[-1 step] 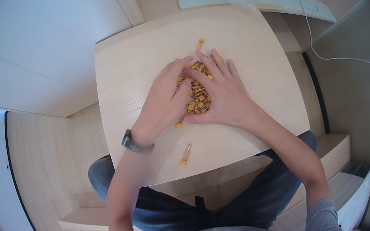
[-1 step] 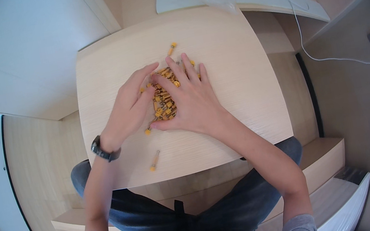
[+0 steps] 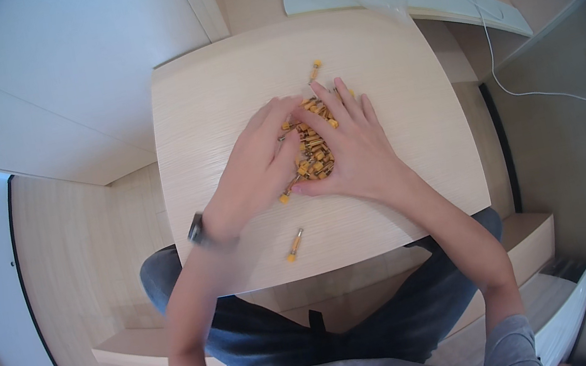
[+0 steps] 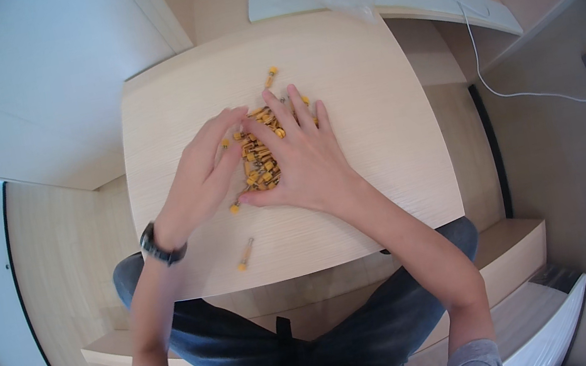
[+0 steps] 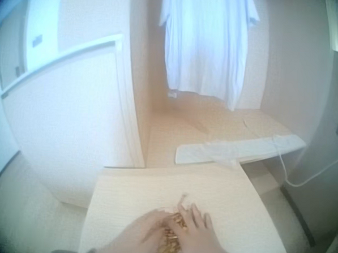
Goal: The person pours small yellow cylindrical components from a plastic bag onto a wooden desk. They then pick up the components one by one, separate the yellow plastic caps from the metal bodies, and arrange the metal bodies into a neat rectangular grid on the table surface.
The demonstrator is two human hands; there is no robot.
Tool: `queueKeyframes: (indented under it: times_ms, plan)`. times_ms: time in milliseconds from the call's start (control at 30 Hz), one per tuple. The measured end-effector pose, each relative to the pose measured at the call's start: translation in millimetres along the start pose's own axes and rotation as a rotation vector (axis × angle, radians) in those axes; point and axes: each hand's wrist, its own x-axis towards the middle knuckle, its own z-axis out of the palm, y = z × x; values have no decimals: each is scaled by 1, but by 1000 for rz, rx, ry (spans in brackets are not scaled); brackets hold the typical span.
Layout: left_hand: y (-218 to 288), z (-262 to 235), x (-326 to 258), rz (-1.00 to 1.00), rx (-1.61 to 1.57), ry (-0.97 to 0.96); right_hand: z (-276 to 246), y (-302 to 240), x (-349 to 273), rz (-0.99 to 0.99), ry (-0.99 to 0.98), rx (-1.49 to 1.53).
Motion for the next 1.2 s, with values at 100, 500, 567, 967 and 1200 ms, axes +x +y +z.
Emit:
queueKeyframes:
  times_ms: [100, 500, 567, 967, 1200]
  plan:
    - [5, -2, -60, 73, 355, -18, -1, -2, 2, 5, -14, -32]
    - [14, 27, -99, -44, 677, -83, 25, -11, 29, -72, 71, -39]
    - [12, 21, -90, -80, 687, -39, 25, -11, 32, -83, 65, -34]
    - [-49, -2, -21, -52, 538, 28, 43, 6, 80, -129, 73, -18]
    - [-61, -10, 5, -30, 543, -27, 43, 19, 97, -161, 47, -19]
